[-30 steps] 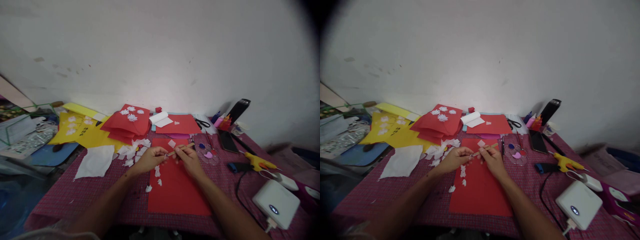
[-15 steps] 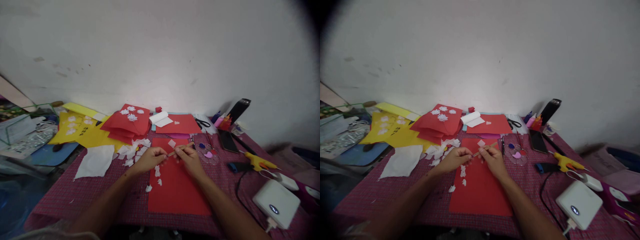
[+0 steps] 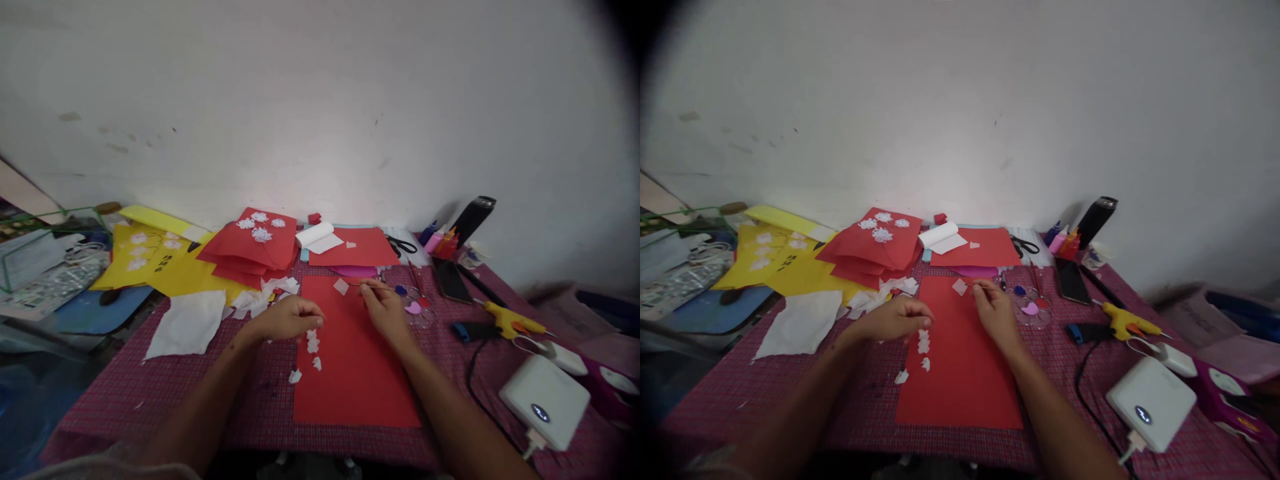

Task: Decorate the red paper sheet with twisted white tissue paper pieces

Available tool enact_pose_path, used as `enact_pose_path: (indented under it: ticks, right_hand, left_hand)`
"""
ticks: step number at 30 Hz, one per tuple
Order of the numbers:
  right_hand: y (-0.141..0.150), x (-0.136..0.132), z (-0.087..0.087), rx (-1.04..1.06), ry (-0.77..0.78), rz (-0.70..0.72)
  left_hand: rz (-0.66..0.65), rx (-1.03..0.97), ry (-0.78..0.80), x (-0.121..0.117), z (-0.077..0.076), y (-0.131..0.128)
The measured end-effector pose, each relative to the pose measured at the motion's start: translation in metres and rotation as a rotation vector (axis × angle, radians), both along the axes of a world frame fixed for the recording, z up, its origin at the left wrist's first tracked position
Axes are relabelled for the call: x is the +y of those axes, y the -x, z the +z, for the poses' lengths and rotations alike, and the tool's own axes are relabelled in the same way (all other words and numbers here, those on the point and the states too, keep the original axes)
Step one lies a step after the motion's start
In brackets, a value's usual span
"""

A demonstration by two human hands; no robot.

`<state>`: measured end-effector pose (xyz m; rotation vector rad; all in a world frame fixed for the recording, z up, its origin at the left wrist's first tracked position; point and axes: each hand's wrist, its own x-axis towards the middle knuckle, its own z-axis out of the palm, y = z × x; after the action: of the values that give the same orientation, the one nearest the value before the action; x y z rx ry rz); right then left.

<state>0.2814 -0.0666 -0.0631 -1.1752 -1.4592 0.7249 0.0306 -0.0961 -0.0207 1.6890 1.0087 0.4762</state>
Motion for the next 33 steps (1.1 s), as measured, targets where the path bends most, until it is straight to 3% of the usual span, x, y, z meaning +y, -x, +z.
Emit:
enact_pose_path:
  ticks: [4,7,12,22,28,33]
  right_hand:
    - [0.002,0.000,-0.005,-0.177,-0.038,0.050]
    - [0.003,0.000,-0.005,-0.316,-0.041,0.107]
    - [0.001,0.004,-0.008,-0.428,0.001,0.133]
    - [0.007,-0.002,0.003,-0.020,0.050,0.120]
    - [0.003,0.002,-0.008,-0.280,-0.050,0.103]
    - [0.002,0.005,-0.014,-0.336,-0.027,0.133]
  left_hand:
    - [0.224,-0.064,-0.152,0.006,-0.005,-0.003]
    - [0.300,-0.094,-0.253,0.009,-0.008,-0.007]
    - [0.278,-0.084,-0.283,0.007,-0.014,-0.011]
    - [0.366,-0.032,-0.375,0.015,-0.038,-0.014]
    - [0.327,0.022,-0.410,0.012,-0.036,-0.016]
    - [0.286,0.085,-0.427,0.009,-0.029,-0.017]
